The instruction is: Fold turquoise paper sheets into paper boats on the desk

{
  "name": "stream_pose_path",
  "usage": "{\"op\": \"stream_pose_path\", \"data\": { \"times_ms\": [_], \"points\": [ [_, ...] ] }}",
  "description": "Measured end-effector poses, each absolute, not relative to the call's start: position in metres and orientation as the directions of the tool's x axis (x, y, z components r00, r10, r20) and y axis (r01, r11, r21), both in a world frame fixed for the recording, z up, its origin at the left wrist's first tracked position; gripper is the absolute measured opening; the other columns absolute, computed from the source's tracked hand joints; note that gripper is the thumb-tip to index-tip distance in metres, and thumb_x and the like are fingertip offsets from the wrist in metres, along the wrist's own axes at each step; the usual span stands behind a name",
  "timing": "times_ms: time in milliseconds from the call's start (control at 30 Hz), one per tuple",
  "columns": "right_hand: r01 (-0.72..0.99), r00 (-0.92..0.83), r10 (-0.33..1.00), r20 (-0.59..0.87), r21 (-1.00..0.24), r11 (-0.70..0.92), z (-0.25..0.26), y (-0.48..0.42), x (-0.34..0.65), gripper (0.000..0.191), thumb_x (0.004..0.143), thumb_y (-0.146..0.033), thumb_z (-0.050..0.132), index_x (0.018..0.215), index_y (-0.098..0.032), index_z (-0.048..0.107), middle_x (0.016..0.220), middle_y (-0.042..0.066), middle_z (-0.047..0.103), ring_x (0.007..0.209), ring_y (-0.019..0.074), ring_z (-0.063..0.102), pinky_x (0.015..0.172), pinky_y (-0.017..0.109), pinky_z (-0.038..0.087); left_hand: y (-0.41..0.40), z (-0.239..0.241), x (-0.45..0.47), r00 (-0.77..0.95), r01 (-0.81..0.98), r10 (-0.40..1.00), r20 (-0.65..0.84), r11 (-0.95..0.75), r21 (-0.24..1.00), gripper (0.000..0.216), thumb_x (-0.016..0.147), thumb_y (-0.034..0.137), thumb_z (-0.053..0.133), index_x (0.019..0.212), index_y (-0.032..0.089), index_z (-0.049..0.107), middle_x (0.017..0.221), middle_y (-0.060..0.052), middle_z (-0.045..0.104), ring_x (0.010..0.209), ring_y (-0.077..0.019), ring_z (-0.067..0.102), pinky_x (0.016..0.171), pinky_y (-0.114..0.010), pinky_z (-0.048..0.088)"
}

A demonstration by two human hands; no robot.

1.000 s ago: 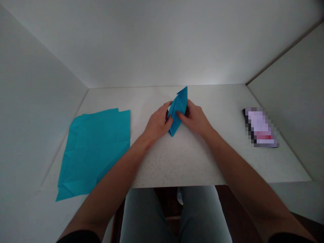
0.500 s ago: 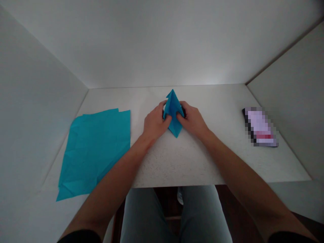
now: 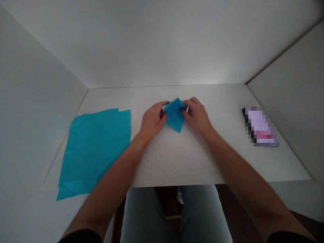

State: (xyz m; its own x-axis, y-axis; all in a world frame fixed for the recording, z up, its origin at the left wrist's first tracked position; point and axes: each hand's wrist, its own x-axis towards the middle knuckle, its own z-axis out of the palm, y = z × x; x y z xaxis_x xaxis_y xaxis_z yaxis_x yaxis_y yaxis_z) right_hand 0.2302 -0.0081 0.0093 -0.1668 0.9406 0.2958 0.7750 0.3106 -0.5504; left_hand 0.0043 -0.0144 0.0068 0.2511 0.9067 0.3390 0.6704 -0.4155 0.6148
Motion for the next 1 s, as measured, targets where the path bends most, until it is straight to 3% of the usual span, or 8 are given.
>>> {"op": "stream_pose_path", "data": {
  "times_ms": [133, 300, 467, 633, 800, 900, 1000],
  "points": [
    [0.746, -0.177, 0.937, 0.3, -0.58, 0.327, 0.007, -0.006, 0.233, 0.033, 0.094, -0.026, 0.062, 0.123, -0.024, 0.078, 0.113, 0.009, 0.069, 0.077, 0.0197, 0.06, 0.077, 0.037, 0.054, -0.012, 0.01, 0.0, 0.257, 0.671, 0.903, 0.344, -0.423, 0.608, 0.048, 0.092, 0.017, 0.058, 0.136, 0.025, 0.075, 0.098, -0.004, 0.075, 0.086, -0.0207, 0.066, 0.084, -0.035, 0.054],
    [0.738, -0.264, 0.908, 0.325, -0.538, 0.407, 0.005, -0.005, 0.231, 0.034, 0.099, -0.029, 0.062, 0.128, -0.023, 0.078, 0.119, 0.013, 0.071, 0.101, 0.028, 0.067, 0.091, 0.042, 0.056, -0.013, 0.009, 0.002, 0.31, 0.663, 0.897, 0.316, -0.442, 0.604, 0.052, 0.093, 0.017, 0.058, 0.142, 0.026, 0.073, 0.101, -0.005, 0.072, 0.087, -0.0213, 0.064, 0.086, -0.036, 0.056],
    [0.715, -0.394, 0.874, 0.284, -0.503, 0.486, 0.006, -0.001, 0.232, 0.037, 0.098, -0.022, 0.06, 0.128, -0.024, 0.082, 0.123, 0.012, 0.078, 0.115, 0.031, 0.069, 0.108, 0.048, 0.052, -0.008, -0.001, -0.001, 0.351, 0.672, 0.869, 0.348, -0.492, 0.553, 0.062, 0.09, 0.014, 0.062, 0.151, 0.023, 0.068, 0.131, -0.012, 0.068, 0.118, -0.0258, 0.067, 0.109, -0.043, 0.055],
    [0.721, -0.313, 0.918, 0.244, -0.568, 0.397, 0.004, 0.0, 0.234, 0.042, 0.088, -0.013, 0.062, 0.125, -0.023, 0.082, 0.116, 0.01, 0.079, 0.103, 0.0267, 0.072, 0.098, 0.041, 0.055, -0.005, -0.007, -0.001, 0.447, 0.666, 0.85, 0.278, -0.524, 0.531, 0.063, 0.091, 0.011, 0.06, 0.152, 0.024, 0.066, 0.156, -0.012, 0.066, 0.144, -0.0298, 0.062, 0.126, -0.053, 0.046],
    [0.741, -0.208, 0.89, 0.406, -0.529, 0.414, 0.013, -0.006, 0.235, 0.038, 0.087, -0.041, 0.079, 0.119, -0.023, 0.074, 0.111, 0.011, 0.072, 0.093, 0.0276, 0.065, 0.086, 0.042, 0.053, -0.002, -0.005, 0.001, 0.374, 0.635, 0.886, 0.276, -0.461, 0.62, 0.058, 0.098, 0.011, 0.048, 0.153, 0.02, 0.066, 0.159, -0.013, 0.068, 0.149, -0.0278, 0.063, 0.13, -0.053, 0.045],
    [0.697, -0.312, 0.818, 0.483, -0.469, 0.543, 0.025, -0.013, 0.233, 0.033, 0.095, -0.055, 0.074, 0.109, -0.026, 0.072, 0.1, 0.01, 0.07, 0.094, 0.0291, 0.063, 0.089, 0.044, 0.051, 0.0, -0.006, 0.0, 0.273, 0.607, 0.918, 0.287, -0.396, 0.689, 0.058, 0.099, 0.014, 0.046, 0.153, 0.021, 0.065, 0.157, -0.012, 0.069, 0.148, -0.0276, 0.063, 0.13, -0.053, 0.046],
    [0.657, -0.518, 0.768, 0.377, -0.4, 0.639, 0.029, -0.021, 0.225, 0.027, 0.108, -0.047, 0.058, 0.109, -0.025, 0.075, 0.1, 0.01, 0.074, 0.094, 0.0277, 0.066, 0.091, 0.043, 0.051, 0.0, -0.006, 0.0, 0.222, 0.56, 0.933, 0.283, -0.359, 0.746, 0.059, 0.098, 0.015, 0.044, 0.152, 0.023, 0.064, 0.152, -0.01, 0.072, 0.147, -0.0264, 0.063, 0.128, -0.051, 0.048]
  ]
}}
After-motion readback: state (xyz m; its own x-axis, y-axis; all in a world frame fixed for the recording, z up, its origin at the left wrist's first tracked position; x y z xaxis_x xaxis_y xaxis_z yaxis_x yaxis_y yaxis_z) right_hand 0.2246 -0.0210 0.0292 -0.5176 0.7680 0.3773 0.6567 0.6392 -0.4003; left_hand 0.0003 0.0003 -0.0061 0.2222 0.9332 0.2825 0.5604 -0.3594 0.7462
